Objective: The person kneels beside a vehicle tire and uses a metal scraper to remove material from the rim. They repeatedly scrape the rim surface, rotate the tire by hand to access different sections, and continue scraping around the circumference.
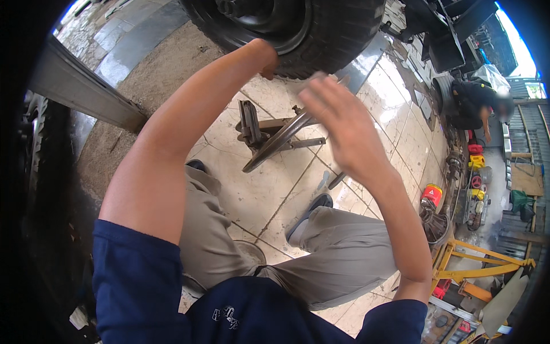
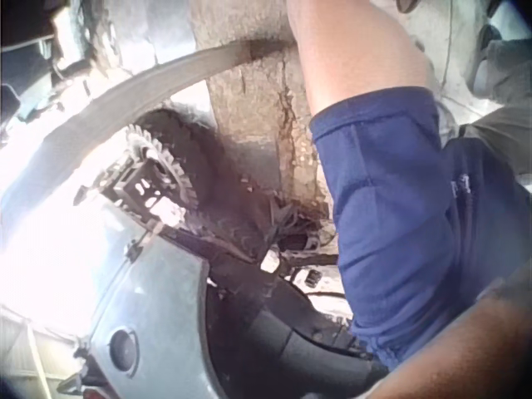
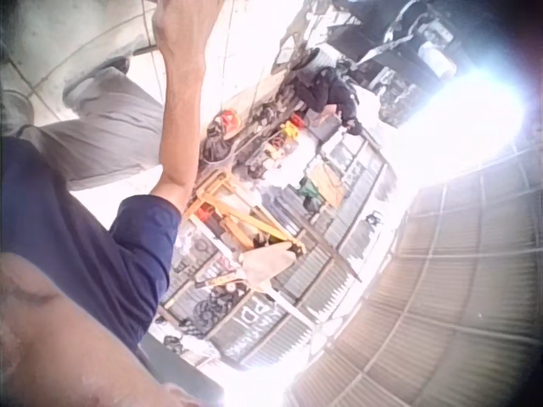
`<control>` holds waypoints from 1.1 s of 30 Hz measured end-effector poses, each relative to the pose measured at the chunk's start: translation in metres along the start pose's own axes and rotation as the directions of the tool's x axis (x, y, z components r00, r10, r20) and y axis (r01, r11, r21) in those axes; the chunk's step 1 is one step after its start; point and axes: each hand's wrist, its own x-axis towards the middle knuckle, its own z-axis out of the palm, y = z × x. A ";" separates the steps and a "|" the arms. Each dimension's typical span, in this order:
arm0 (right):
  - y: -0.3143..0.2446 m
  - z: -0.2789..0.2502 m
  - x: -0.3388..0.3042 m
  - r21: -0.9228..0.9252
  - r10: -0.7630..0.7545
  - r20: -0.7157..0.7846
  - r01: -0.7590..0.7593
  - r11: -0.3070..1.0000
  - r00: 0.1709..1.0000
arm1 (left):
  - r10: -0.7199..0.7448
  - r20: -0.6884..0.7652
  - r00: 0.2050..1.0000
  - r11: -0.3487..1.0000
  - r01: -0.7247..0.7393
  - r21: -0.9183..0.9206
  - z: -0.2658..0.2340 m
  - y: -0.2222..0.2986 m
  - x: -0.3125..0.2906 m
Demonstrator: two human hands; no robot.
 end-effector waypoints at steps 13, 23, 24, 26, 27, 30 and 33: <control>0.029 0.009 -0.009 -0.093 0.167 -0.144 -0.181 0.979 0.975 | 0.307 0.208 0.929 0.911 -0.224 -0.345 -0.024 0.053 -0.038; 0.008 0.002 -0.009 -0.021 -0.033 -0.085 0.031 0.999 0.996 | 0.116 -0.048 0.992 0.993 -0.115 0.022 0.003 0.007 -0.011; 0.004 -0.004 -0.009 0.020 -0.113 -0.017 0.113 0.993 0.993 | 0.114 -0.088 0.990 0.993 -0.110 0.052 0.003 0.006 -0.014; 0.018 -0.007 -0.010 0.006 -0.009 -0.039 0.010 1.000 0.999 | 0.116 -0.165 0.979 0.990 -0.101 0.098 -0.001 0.010 -0.019; 0.025 0.000 -0.011 -0.009 0.082 -0.108 -0.083 0.997 0.991 | 0.123 -0.202 0.972 0.988 -0.100 0.118 -0.001 0.012 -0.021; 0.007 0.002 -0.010 -0.022 -0.017 -0.108 0.015 1.000 0.994 | 0.113 -0.334 0.936 0.985 -0.062 0.159 0.004 0.009 -0.030; 0.005 -0.007 -0.012 0.028 -0.052 0.001 0.052 0.998 0.999 | 0.122 -0.489 0.864 0.988 -0.061 0.139 -0.015 0.022 -0.047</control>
